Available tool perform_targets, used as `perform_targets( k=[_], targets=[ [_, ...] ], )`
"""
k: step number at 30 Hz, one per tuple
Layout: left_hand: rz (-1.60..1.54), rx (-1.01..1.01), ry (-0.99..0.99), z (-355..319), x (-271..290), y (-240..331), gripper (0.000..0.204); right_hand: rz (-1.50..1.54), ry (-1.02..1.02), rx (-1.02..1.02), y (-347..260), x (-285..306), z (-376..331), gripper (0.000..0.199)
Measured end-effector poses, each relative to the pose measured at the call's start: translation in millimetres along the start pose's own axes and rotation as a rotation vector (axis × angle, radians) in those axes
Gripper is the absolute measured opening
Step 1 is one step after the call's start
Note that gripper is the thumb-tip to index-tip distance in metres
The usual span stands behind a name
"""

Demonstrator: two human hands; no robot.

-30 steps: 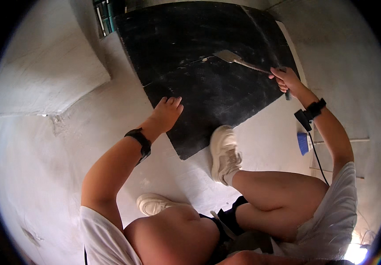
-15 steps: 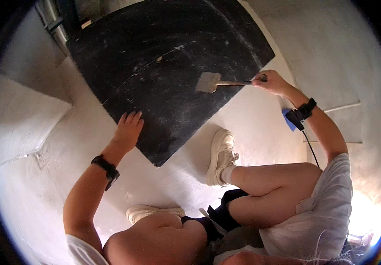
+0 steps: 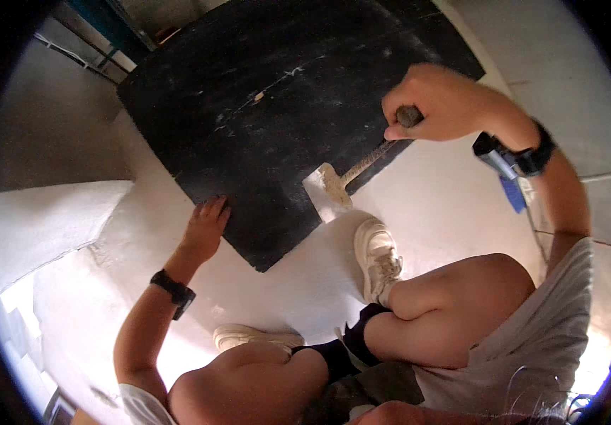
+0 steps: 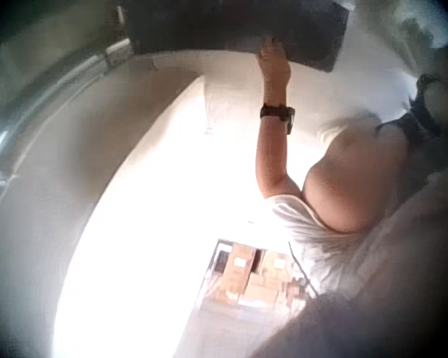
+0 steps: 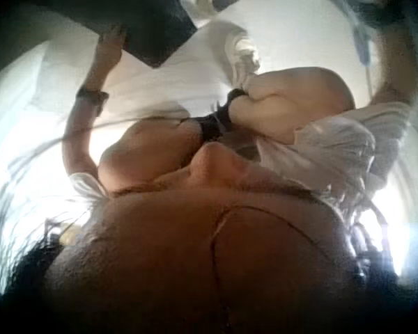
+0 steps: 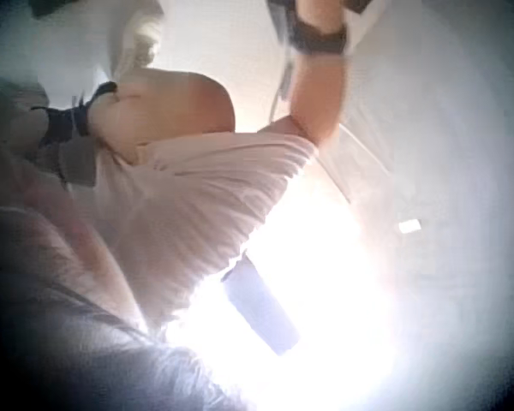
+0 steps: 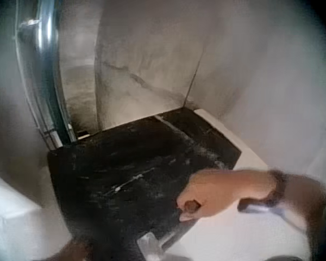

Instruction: The person scrapes a concrete floor with a metal scraper, removing debris and smoothing the surface. They work in a crouched position, moving the scraper across the floor and occasionally adjusting their position.

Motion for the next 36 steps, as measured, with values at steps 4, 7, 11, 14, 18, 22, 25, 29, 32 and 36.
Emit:
perform_targets(
  k=[4, 7, 11, 14, 18, 22, 25, 29, 32, 36],
  targets=[
    [-0.147, 0.107, -0.056, 12.8, 11.4, 5.4, 0.036, 0.233, 0.048, 0.069, 32.0, -20.3, 24.3, 0.026],
    [-0.088, 0.164, -0.223, 29.4, -2.3, 18.8, 0.045, 0.283, 0.082, 0.016, 70.5, -82.3, 29.0, 0.019],
    [-0.077, 0.256, -0.397, 29.6, -0.6, 39.6, 0.065, 0.534, 0.096, -0.129, 114.2, -145.5, 14.2, 0.015],
    [-0.112, 0.27, -0.399, 15.4, -5.8, 38.6, 0.081, 0.507, 0.042, -0.097, 127.7, -161.1, -0.6, 0.016],
    [-0.267, 0.288, -0.37, 11.9, -1.7, 33.5, 0.082, 0.528, 0.222, 0.026, 129.3, -176.0, -23.0, 0.012],
    [-0.202, 0.124, -0.411, 19.6, 9.4, 16.1, 0.06, 0.69, 0.388, 0.003, 125.6, -211.1, -22.6, 0.014],
    [-0.172, 0.075, -0.466, 36.2, 33.8, 10.7, 0.035, 0.75, 0.478, 0.064, 109.9, -220.2, -0.1, 0.016],
    [-0.238, 0.205, -0.567, 47.3, 87.0, 7.3, 0.016, 0.766, 0.595, 0.14, 102.0, -218.7, 9.5, 0.017],
    [-0.128, 0.086, -0.464, 54.0, 104.8, 19.0, 0.019, 0.749, 0.518, 0.151, 102.2, -224.3, 15.4, 0.018],
    [-0.108, 0.041, -0.251, 99.3, 119.0, 70.2, 0.016, 0.702, 0.676, 0.217, 103.6, -209.8, 3.8, 0.019]
  ],
)
Point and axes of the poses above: each hand's wrist, its own z-axis towards the middle knuckle, its own x-axis out of the back of the hand, y = z × x, the point moved 9 cm from there along z, towards the middle knuckle, and after that the axes turned 2 degrees about z, right-handed, at the moved point
